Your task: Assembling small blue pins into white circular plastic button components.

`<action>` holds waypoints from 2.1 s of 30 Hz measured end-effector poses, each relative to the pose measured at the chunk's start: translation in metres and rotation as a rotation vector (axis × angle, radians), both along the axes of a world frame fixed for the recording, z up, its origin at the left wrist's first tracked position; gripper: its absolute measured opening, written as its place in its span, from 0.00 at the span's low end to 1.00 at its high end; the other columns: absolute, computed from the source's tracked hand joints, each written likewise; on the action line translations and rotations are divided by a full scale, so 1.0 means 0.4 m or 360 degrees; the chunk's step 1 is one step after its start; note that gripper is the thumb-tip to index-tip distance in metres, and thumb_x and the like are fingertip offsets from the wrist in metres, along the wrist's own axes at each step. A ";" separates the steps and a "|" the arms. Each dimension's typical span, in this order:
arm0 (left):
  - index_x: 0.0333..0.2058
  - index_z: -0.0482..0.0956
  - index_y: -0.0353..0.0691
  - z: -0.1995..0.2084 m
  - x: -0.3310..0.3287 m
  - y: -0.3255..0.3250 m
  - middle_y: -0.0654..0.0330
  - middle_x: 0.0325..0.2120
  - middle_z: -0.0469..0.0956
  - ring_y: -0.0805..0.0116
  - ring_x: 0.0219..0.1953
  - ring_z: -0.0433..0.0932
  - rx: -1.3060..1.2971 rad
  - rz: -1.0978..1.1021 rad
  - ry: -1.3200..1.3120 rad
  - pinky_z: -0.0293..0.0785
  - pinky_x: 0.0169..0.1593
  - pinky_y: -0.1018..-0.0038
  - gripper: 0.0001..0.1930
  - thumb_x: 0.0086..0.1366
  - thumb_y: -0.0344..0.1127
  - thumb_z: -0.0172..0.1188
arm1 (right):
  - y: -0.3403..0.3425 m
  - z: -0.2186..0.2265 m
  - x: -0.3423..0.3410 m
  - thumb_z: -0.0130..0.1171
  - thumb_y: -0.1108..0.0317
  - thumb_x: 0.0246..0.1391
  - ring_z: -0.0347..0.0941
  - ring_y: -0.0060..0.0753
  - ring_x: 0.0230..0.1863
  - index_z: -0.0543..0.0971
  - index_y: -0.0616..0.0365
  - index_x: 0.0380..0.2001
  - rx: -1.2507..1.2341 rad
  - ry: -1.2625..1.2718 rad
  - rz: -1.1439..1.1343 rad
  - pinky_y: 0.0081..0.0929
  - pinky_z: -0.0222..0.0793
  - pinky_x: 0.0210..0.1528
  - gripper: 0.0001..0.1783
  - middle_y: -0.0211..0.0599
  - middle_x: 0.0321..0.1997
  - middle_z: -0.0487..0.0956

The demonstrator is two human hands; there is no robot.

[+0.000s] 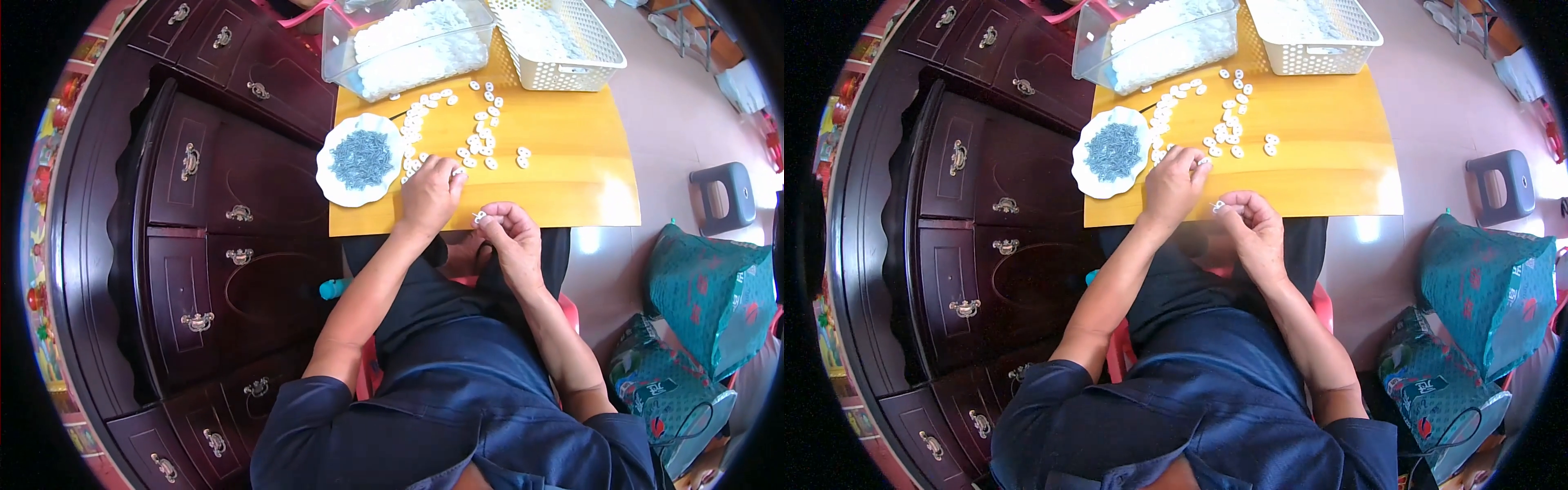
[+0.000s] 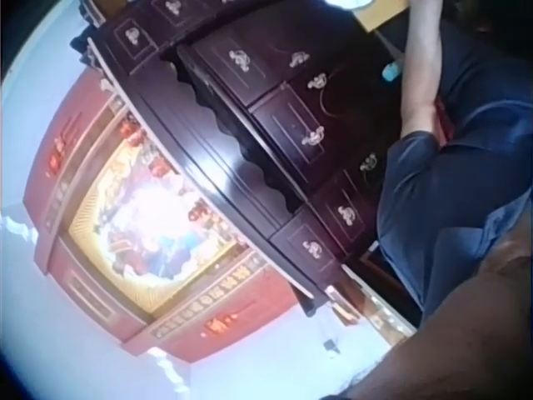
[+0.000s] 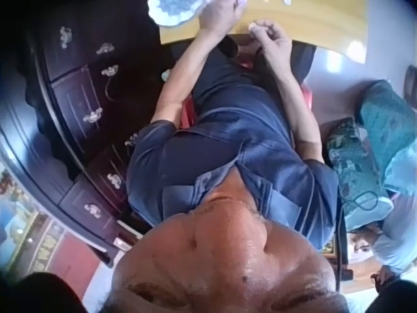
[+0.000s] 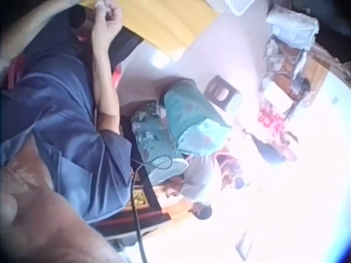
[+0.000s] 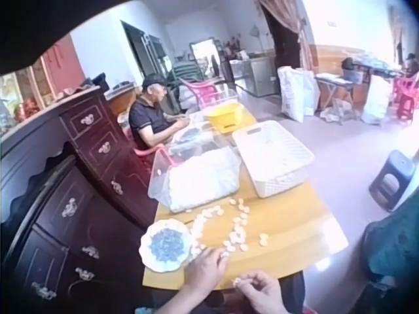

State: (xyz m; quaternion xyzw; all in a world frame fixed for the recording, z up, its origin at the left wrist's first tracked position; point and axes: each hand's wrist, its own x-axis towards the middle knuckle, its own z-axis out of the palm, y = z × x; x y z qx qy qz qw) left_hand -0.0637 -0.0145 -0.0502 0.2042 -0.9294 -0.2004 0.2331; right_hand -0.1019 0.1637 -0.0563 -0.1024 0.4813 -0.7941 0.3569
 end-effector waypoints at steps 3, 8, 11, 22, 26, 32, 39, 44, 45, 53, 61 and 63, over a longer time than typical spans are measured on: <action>0.35 0.77 0.43 -0.007 0.008 0.002 0.56 0.31 0.78 0.51 0.33 0.81 0.0016 -0.0023 0.0035 0.76 0.35 0.57 0.09 0.60 0.37 0.67 | -0.002 0.000 -0.002 0.60 0.75 0.64 0.78 0.19 0.36 0.78 0.63 0.44 0.0015 0.0021 0.0001 0.17 0.74 0.43 0.07 0.34 0.37 0.84; 0.36 0.75 0.42 -0.007 0.031 0.001 0.55 0.31 0.78 0.50 0.33 0.80 0.0019 -0.0092 0.0020 0.76 0.35 0.56 0.10 0.61 0.36 0.66 | -0.003 -0.009 0.001 0.60 0.75 0.64 0.79 0.19 0.37 0.78 0.63 0.44 -0.0012 0.0025 0.0013 0.17 0.75 0.43 0.07 0.34 0.37 0.84; 0.36 0.75 0.42 -0.001 0.034 0.005 0.55 0.30 0.78 0.50 0.33 0.80 0.0063 -0.0115 0.0003 0.76 0.34 0.56 0.09 0.61 0.35 0.65 | -0.003 -0.009 0.004 0.60 0.75 0.64 0.79 0.19 0.37 0.78 0.63 0.44 -0.0011 0.0024 0.0021 0.16 0.75 0.44 0.07 0.34 0.37 0.84; 0.46 0.78 0.36 0.011 0.075 0.013 0.62 0.29 0.80 0.74 0.29 0.79 0.0638 -0.0306 0.0074 0.75 0.33 0.76 0.12 0.63 0.25 0.63 | 0.000 -0.013 -0.007 0.59 0.75 0.64 0.80 0.19 0.40 0.78 0.63 0.44 -0.0021 -0.0015 0.0015 0.16 0.74 0.44 0.06 0.33 0.38 0.84; 0.49 0.78 0.35 0.013 0.105 0.021 0.71 0.33 0.77 0.88 0.32 0.73 0.1338 -0.0337 0.0118 0.71 0.36 0.87 0.14 0.65 0.21 0.62 | -0.005 -0.004 -0.005 0.60 0.75 0.64 0.78 0.15 0.36 0.79 0.62 0.43 -0.0009 -0.0033 -0.0019 0.14 0.73 0.41 0.06 0.29 0.36 0.83; 0.49 0.77 0.34 0.052 0.124 0.035 0.69 0.34 0.78 0.87 0.34 0.75 0.1592 -0.0397 0.0167 0.72 0.38 0.87 0.14 0.65 0.21 0.62 | 0.000 -0.010 -0.010 0.59 0.76 0.64 0.79 0.19 0.38 0.78 0.64 0.44 0.0017 -0.0015 0.0014 0.17 0.75 0.44 0.07 0.33 0.38 0.83; 0.48 0.79 0.35 0.084 0.127 0.047 0.69 0.34 0.80 0.86 0.33 0.76 0.1399 -0.0460 0.0094 0.74 0.39 0.85 0.13 0.65 0.22 0.63 | 0.000 -0.006 -0.008 0.59 0.76 0.64 0.79 0.18 0.37 0.79 0.64 0.44 0.0047 -0.0047 0.0040 0.17 0.75 0.44 0.07 0.33 0.37 0.83; 0.48 0.80 0.35 0.078 0.126 0.048 0.68 0.34 0.81 0.85 0.33 0.77 0.1391 -0.0488 0.0094 0.75 0.39 0.84 0.13 0.64 0.22 0.65 | -0.001 -0.004 -0.004 0.59 0.75 0.64 0.78 0.17 0.37 0.79 0.64 0.44 0.0040 -0.0045 0.0036 0.16 0.75 0.44 0.07 0.32 0.37 0.83; 0.48 0.80 0.35 0.078 0.126 0.048 0.68 0.34 0.81 0.85 0.33 0.77 0.1391 -0.0487 0.0095 0.75 0.39 0.84 0.13 0.64 0.22 0.65 | -0.002 -0.004 -0.003 0.59 0.75 0.64 0.78 0.17 0.36 0.78 0.64 0.44 0.0033 -0.0040 0.0032 0.16 0.75 0.43 0.07 0.31 0.36 0.83; 0.46 0.80 0.35 0.074 0.117 0.047 0.63 0.33 0.83 0.82 0.30 0.80 0.1306 -0.0526 0.0141 0.77 0.34 0.83 0.13 0.63 0.21 0.64 | -0.003 -0.010 -0.004 0.61 0.74 0.63 0.77 0.14 0.34 0.80 0.61 0.42 0.0016 -0.0057 0.0018 0.15 0.75 0.37 0.05 0.27 0.35 0.83; 0.46 0.82 0.34 0.079 0.118 0.047 0.65 0.33 0.82 0.82 0.32 0.80 0.1370 -0.0542 0.0059 0.76 0.37 0.83 0.11 0.64 0.23 0.66 | 0.000 -0.006 -0.003 0.59 0.75 0.63 0.77 0.13 0.34 0.80 0.61 0.42 0.0007 0.0005 0.0035 0.15 0.74 0.39 0.05 0.27 0.35 0.83; 0.47 0.82 0.34 0.080 0.120 0.042 0.67 0.35 0.82 0.81 0.36 0.81 0.1397 -0.0545 -0.0002 0.76 0.41 0.83 0.12 0.65 0.24 0.66 | 0.001 -0.001 -0.003 0.59 0.75 0.63 0.77 0.14 0.34 0.80 0.62 0.42 0.0016 -0.0043 0.0060 0.15 0.74 0.39 0.05 0.28 0.35 0.83</action>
